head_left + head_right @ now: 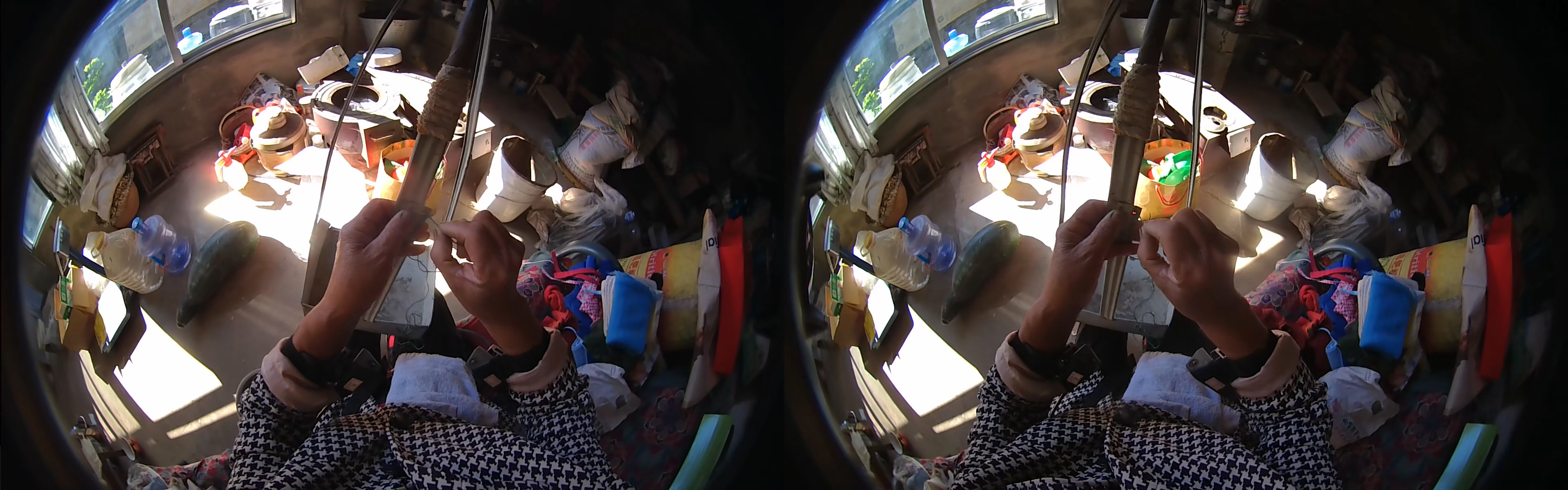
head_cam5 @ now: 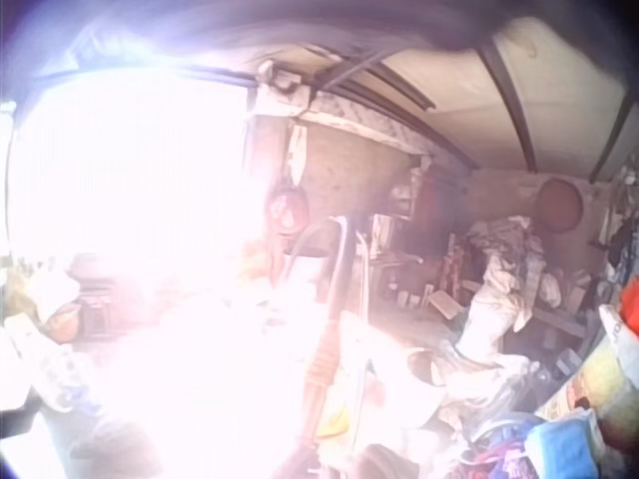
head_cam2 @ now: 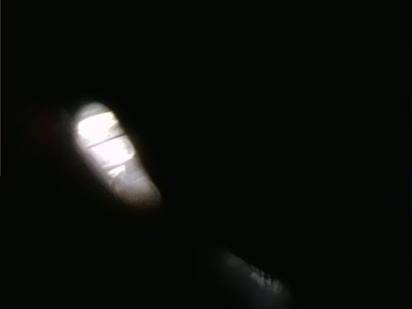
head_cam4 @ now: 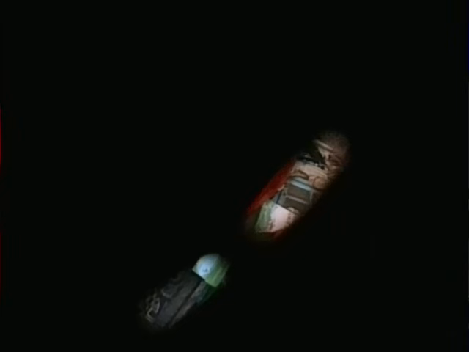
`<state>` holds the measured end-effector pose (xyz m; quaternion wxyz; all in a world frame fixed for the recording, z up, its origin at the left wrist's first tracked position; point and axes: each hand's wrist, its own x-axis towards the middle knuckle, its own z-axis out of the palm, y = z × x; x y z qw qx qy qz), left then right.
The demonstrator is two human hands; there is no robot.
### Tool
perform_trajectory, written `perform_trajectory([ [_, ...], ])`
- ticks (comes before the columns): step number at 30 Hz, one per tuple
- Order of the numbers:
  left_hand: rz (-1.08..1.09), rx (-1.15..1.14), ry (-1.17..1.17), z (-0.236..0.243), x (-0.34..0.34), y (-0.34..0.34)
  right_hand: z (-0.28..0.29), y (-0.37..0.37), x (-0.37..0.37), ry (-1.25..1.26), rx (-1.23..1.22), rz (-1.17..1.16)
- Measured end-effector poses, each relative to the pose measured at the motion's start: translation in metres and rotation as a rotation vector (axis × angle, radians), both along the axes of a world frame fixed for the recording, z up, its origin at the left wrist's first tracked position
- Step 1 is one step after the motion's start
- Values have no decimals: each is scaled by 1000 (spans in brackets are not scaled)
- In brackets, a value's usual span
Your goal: The person sits on the floor and repairs a metal frame by wrapping a cord around its handle. They repeatedly pull the cord, wrap it tightly, and adjust the tension to secure the handle.
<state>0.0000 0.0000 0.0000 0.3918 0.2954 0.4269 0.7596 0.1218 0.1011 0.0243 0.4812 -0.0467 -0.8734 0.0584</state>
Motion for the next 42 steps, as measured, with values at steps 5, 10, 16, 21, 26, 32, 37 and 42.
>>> perform_trajectory([
  [5,11,-41,11,3,1,0,7,-11,3,22,-218,42],
  [10,6,-67,45,7,2,-5,41,-29,38,5,-729,468],
  [16,9,-70,46,4,7,-13,72,-45,58,-50,-880,1201],
  [21,2,-68,24,5,8,-13,79,-41,55,-29,-738,1409],
  [26,-4,-41,7,7,6,-11,71,-49,53,114,-765,1339],
  [32,-1,-48,11,6,6,-10,113,-14,60,-667,-863,1488],
  [37,1,-36,-2,4,7,-7,98,-31,65,-351,-880,1406],
  [42,18,-74,83,5,8,-7,98,-40,67,-220,-943,1270],
])
